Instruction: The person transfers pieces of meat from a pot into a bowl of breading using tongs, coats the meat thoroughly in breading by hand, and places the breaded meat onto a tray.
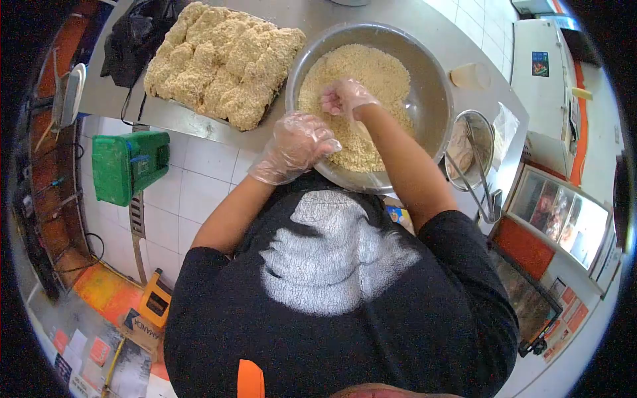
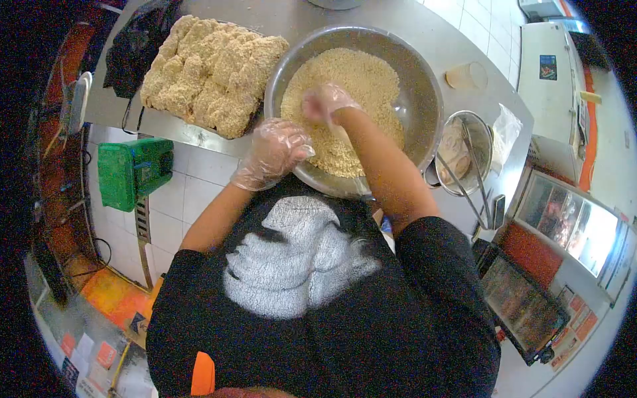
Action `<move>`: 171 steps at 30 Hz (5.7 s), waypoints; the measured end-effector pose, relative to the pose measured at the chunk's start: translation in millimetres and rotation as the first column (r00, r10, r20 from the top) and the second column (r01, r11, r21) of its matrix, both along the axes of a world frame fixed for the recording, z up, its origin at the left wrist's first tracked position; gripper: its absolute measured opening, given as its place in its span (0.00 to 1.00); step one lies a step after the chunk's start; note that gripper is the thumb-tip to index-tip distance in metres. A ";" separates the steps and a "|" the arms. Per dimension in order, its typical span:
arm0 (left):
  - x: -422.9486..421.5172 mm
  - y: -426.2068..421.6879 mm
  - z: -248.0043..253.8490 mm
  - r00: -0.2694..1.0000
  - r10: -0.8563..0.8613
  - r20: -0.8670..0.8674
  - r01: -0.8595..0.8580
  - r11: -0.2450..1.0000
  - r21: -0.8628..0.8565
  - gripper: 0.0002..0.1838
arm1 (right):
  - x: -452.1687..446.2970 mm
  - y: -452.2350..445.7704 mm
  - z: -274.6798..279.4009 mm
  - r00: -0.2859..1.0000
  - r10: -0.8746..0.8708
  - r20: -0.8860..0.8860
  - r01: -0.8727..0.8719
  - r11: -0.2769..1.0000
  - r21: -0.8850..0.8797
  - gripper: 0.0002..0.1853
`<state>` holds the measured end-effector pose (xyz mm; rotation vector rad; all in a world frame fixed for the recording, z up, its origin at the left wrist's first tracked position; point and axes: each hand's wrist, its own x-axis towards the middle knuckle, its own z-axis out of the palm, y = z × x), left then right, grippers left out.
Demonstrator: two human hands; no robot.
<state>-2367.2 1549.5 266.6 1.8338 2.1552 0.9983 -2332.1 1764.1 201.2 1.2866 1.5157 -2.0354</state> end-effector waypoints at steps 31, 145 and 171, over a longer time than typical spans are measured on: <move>-52.4 -130.3 -24.5 0.915 0.324 0.240 -0.399 0.811 0.428 0.28 | -3.9 11.2 94.7 0.272 0.661 0.700 -0.886 -0.112 0.451 0.22; -9.3 94.4 -32.4 0.964 0.254 -0.084 -0.266 0.878 -0.398 0.32 | 479.2 182.7 170.1 0.866 0.070 0.494 -0.465 -0.247 0.850 0.22; 33.3 92.5 -18.0 0.814 0.426 0.396 -0.081 0.757 -0.648 0.35 | 485.5 171.1 207.7 0.986 0.031 0.163 -0.166 0.087 0.982 0.16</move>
